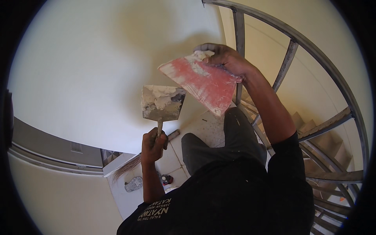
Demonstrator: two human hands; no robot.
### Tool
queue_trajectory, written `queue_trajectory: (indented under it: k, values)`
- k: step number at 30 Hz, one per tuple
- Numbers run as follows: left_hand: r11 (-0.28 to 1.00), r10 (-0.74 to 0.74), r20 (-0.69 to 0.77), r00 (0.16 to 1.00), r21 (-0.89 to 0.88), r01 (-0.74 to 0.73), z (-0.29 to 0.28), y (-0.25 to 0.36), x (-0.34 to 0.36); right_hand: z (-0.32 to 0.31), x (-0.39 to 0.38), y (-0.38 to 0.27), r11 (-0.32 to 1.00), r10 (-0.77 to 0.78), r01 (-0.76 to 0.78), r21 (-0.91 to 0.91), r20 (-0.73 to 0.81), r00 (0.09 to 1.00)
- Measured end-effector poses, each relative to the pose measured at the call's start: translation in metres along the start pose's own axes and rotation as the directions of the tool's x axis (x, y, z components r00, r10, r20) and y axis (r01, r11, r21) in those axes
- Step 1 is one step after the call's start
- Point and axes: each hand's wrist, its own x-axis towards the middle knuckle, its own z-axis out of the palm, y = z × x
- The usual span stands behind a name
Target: Apply plaster or joint compound to a wall near a staircase using a trowel and a putty knife.
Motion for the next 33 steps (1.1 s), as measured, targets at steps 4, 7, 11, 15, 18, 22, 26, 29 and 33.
queue_trajectory:
  k: [4,7,11,15,18,22,26,29,33]
  values:
    - [0.999,-0.016,-0.05,0.999,0.036,0.018,0.003,0.0,-0.002,-0.001,-0.014,-0.012,0.982,-0.174,0.184,0.03,-0.197,0.965]
    - [0.998,-0.044,-0.106,0.993,0.039,0.049,0.008,0.0,-0.004,0.013,-0.034,-0.022,0.961,-0.227,0.187,-0.205,-0.193,0.955]
    - [0.996,-0.081,-0.152,0.985,0.028,0.086,0.015,0.006,-0.005,0.029,-0.05,-0.018,0.905,-0.395,0.338,-0.258,-0.217,0.893]
    - [0.994,-0.107,-0.189,0.976,0.018,0.112,0.019,0.011,-0.005,0.043,-0.053,-0.014,0.877,-0.443,0.373,-0.302,-0.213,0.871]
    - [0.991,-0.118,-0.199,0.973,0.031,0.126,0.022,0.018,-0.007,0.049,-0.049,-0.005,0.842,-0.501,0.404,-0.357,-0.242,0.831]
    - [0.989,-0.149,-0.235,0.961,-0.022,0.148,0.027,0.016,-0.01,0.052,-0.055,-0.001,0.78,-0.461,0.195,-0.594,-0.335,0.822]
    - [0.991,-0.131,-0.27,0.954,-0.03,0.127,0.03,0.008,-0.013,0.04,-0.025,0.014,0.741,-0.671,0.463,-0.486,-0.56,0.486]
    - [0.988,-0.154,-0.277,0.949,-0.073,0.139,0.036,0.006,-0.014,0.027,0.017,0.005,0.761,-0.419,0.644,-0.084,-0.821,0.388]
    - [0.99,-0.142,-0.27,0.952,-0.056,0.131,0.037,0.009,-0.018,0.003,0.088,-0.013,0.57,-0.329,0.822,-0.013,-0.92,0.213]
